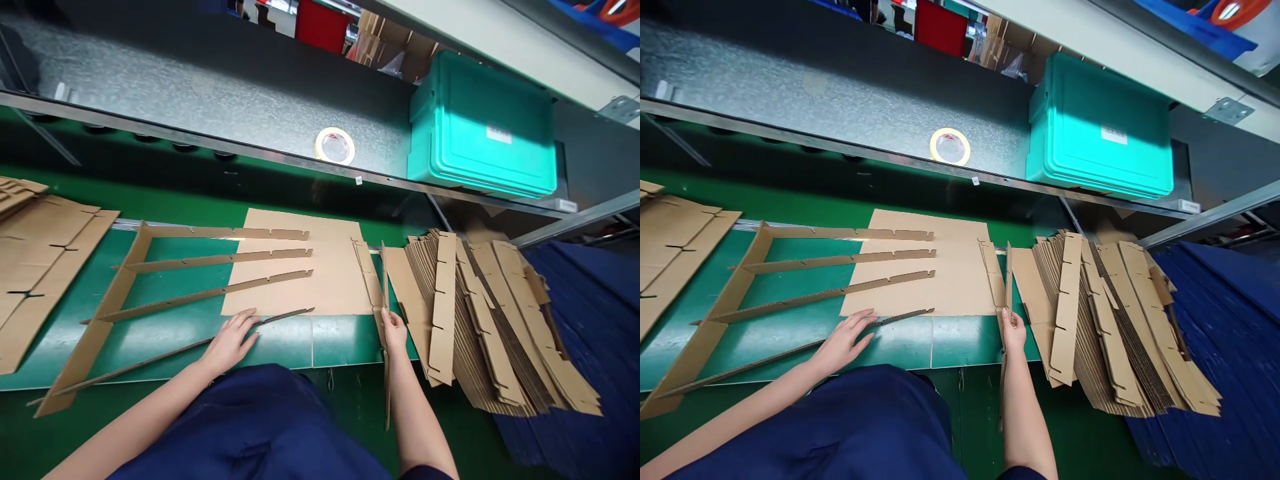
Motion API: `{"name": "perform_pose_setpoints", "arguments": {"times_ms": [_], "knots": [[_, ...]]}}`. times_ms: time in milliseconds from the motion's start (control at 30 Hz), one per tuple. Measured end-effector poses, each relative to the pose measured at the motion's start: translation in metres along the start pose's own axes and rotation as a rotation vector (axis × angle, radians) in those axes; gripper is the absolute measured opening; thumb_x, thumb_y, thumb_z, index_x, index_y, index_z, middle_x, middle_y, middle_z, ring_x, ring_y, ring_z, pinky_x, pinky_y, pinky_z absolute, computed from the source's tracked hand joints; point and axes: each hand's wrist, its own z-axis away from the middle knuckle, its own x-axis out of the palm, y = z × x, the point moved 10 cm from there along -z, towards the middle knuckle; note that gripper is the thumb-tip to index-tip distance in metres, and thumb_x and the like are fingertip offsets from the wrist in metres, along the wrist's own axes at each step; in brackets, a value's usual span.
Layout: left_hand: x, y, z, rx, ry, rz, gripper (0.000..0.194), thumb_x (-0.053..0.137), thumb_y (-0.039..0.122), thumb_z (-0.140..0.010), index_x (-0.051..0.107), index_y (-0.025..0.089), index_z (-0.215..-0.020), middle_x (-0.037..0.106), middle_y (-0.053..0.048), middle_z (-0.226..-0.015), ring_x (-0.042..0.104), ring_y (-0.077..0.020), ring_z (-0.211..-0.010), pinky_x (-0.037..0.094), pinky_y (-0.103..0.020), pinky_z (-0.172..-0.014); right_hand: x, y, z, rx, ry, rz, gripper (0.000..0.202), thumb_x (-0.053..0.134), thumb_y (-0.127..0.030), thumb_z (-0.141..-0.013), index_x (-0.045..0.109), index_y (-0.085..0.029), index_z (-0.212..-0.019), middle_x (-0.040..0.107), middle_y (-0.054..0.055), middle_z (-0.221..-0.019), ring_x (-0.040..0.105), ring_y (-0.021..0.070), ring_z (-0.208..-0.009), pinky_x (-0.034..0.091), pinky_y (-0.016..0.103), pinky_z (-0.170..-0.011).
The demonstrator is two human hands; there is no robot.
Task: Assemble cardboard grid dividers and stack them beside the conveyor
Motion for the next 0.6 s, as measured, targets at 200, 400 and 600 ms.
{"name": "perform_pose_setpoints", "arguments": {"times_ms": [200,400,600], "knots": [[-0.017,-0.015,0.024,-0.066,0.111,0.02,0.031,0.041,0.037,-0.093,0.058,0.021,-0.114,0.053,-0.01,-0.131,0.05,-0.023,-0.121,0.042,-0.042,-0.102,0.01,-0.002,-0.008,0.162,0.006,-0.268,0.088,0.063,-0.073,-0.06,0.054,-0.012,-0.123,0.067,0.011,-0.105,0.065,0.0227,-0.091,0.055,0.03,-0.077],[-0.024,-0.016,0.039,-0.066,0.161,-0.009,0.028,0.042,0.033,-0.093,0.06,0.021,-0.111,0.056,-0.009,-0.127,0.05,-0.0215,-0.121,0.043,-0.039,-0.101,0.033,-0.036,-0.014,0.134,-0.003,-0.287,0.089,0.065,-0.072,-0.057,0.056,-0.009,-0.121,0.064,0.016,-0.112,0.062,0.0277,-0.104,0.053,0.033,-0.087],[-0.036,-0.021,0.06,-0.078,0.278,-0.029,0.023,0.044,0.027,-0.093,0.06,0.021,-0.108,0.058,-0.009,-0.124,0.053,-0.0216,-0.117,0.046,-0.039,-0.098,0.067,-0.063,-0.018,0.125,-0.061,-0.396,0.092,0.072,-0.064,-0.045,0.055,-0.014,-0.12,0.063,0.015,-0.113,0.06,0.0288,-0.108,0.053,0.035,-0.087]]}}
